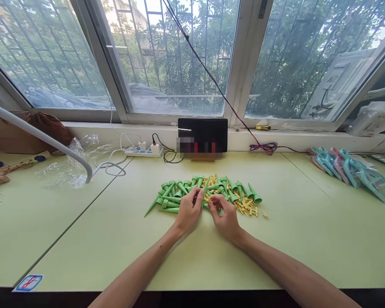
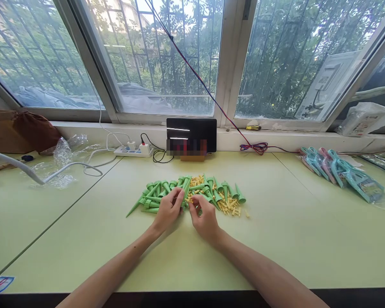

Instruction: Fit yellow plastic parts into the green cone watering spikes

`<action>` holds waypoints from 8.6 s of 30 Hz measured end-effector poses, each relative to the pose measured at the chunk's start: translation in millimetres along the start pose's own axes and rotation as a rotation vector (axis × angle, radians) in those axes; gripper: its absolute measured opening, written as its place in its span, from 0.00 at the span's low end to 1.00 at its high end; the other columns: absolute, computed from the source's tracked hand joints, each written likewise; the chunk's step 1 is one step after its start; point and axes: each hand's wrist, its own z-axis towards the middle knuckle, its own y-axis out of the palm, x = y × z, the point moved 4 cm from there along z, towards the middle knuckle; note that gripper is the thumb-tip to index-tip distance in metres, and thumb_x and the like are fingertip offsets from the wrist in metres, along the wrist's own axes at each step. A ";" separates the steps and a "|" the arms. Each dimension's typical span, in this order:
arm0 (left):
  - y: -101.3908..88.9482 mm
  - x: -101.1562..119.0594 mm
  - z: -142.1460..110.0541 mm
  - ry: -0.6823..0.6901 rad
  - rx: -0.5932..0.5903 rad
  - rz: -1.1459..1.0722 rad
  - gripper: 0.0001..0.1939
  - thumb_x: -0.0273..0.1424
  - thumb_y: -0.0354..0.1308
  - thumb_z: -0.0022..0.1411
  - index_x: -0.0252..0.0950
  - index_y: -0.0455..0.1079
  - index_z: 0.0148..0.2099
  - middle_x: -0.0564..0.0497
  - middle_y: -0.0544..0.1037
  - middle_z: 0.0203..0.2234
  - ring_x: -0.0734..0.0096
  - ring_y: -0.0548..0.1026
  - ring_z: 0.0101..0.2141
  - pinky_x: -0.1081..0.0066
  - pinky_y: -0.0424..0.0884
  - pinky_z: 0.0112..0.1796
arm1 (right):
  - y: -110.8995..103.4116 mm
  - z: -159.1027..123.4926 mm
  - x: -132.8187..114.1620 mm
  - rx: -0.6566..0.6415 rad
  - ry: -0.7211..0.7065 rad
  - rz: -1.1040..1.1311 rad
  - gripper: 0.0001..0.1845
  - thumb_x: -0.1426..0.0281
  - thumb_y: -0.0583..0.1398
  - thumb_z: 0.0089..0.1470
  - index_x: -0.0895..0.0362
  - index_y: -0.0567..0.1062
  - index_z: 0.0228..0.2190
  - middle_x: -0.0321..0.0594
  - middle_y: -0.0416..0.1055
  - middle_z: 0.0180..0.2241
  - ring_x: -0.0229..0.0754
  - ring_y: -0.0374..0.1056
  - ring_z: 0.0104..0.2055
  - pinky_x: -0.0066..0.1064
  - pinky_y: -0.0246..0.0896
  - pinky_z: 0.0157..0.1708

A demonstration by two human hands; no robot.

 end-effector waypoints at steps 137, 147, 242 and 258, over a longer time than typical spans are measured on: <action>-2.1 5.2 -5.7 0.179 0.077 0.221 0.13 0.37 0.49 0.69 0.35 0.70 0.44 0.49 0.78 0.33 0.68 0.74 0.31 0.70 0.69 0.34 | 5.9 -1.7 10.1 -0.127 -0.013 -0.007 0.05 0.69 0.57 0.62 0.56 0.72 0.38 0.40 0.70 0.31 0.40 0.67 0.30 0.29 0.64 0.29; 1.4 3.2 -8.9 0.203 0.053 0.225 0.12 0.36 0.50 0.69 0.35 0.70 0.44 0.48 0.79 0.34 0.67 0.76 0.33 0.70 0.70 0.36 | 3.2 3.1 6.9 -0.138 -0.007 -0.094 0.15 0.68 0.51 0.66 0.56 0.69 0.27 0.38 0.68 0.25 0.40 0.63 0.27 0.29 0.57 0.28; -1.8 2.3 -6.3 0.148 0.059 0.185 0.12 0.38 0.50 0.69 0.35 0.68 0.42 0.54 0.73 0.27 0.74 0.68 0.26 0.74 0.62 0.29 | 3.0 1.2 9.1 -0.194 -0.023 -0.110 0.07 0.69 0.55 0.64 0.56 0.72 0.40 0.40 0.72 0.31 0.40 0.67 0.29 0.29 0.62 0.28; -1.8 6.2 -6.4 0.122 0.085 0.171 0.12 0.38 0.48 0.69 0.36 0.68 0.40 0.55 0.71 0.24 0.76 0.64 0.23 0.75 0.61 0.27 | 4.0 -0.8 11.4 -0.207 -0.100 -0.156 0.05 0.69 0.56 0.63 0.55 0.71 0.35 0.39 0.67 0.29 0.39 0.65 0.28 0.29 0.60 0.27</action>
